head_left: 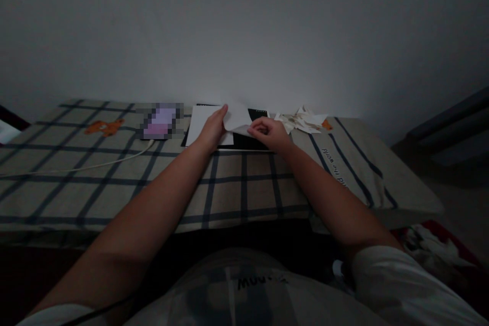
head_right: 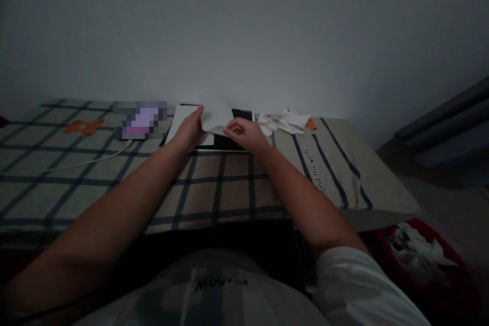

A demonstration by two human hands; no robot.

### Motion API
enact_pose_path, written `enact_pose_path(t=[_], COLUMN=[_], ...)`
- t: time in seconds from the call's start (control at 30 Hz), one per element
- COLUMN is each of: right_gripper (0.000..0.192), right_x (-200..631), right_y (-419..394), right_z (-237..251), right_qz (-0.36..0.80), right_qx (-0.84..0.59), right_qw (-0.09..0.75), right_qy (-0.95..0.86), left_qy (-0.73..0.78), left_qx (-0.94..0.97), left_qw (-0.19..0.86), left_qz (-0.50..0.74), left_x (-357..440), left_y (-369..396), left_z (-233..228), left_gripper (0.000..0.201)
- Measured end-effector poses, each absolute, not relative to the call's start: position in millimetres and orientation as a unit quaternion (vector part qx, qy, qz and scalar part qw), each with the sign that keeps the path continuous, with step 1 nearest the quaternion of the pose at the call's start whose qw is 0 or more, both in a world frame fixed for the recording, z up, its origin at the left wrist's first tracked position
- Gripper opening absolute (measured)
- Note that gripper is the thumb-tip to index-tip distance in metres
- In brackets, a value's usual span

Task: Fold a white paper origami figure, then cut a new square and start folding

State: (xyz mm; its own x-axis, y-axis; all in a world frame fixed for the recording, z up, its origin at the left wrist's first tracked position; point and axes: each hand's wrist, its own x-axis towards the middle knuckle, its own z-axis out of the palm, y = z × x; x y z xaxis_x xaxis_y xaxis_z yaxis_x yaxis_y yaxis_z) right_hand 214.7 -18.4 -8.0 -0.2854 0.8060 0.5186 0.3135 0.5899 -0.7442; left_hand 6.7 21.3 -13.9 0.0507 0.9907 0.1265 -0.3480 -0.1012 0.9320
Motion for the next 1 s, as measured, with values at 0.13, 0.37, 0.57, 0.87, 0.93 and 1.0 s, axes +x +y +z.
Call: enact_pose_path(t=[0.13, 0.37, 0.57, 0.87, 0.93, 1.0], right_gripper=[0.039, 0.04, 0.056, 0.028, 0.036, 0.052], right_x=[213, 218, 206, 212, 211, 208], right_y=[-19, -13, -20, -15, -16, -19], right_z=[-11, -14, -17, -15, -14, -14], right_qz=[0.318, 0.307, 0.173, 0.105, 0.088, 0.066], right_qx=[-0.359, -0.355, -0.291, -0.284, -0.287, -0.297], right_qw=[0.408, 0.336, 0.216, 0.244, 0.242, 0.225], right_qy=[-0.777, -0.817, -0.916, -0.921, -0.923, -0.926], left_qy=[0.426, 0.428, 0.402, 0.39, 0.386, 0.386], left_qx=[0.441, 0.409, 0.349, 0.265, 0.267, 0.272], left_qw=[0.537, 0.529, 0.558, 0.632, 0.643, 0.653], left_qz=[0.58, 0.608, 0.636, 0.615, 0.605, 0.592], left_x=[5, 7, 12, 6, 4, 2], left_y=[17, 7, 7, 21, 23, 23], left_z=[-11, 1, 3, -5, -4, -2], left_gripper=[0.009, 0.014, 0.016, 0.03, 0.039, 0.045])
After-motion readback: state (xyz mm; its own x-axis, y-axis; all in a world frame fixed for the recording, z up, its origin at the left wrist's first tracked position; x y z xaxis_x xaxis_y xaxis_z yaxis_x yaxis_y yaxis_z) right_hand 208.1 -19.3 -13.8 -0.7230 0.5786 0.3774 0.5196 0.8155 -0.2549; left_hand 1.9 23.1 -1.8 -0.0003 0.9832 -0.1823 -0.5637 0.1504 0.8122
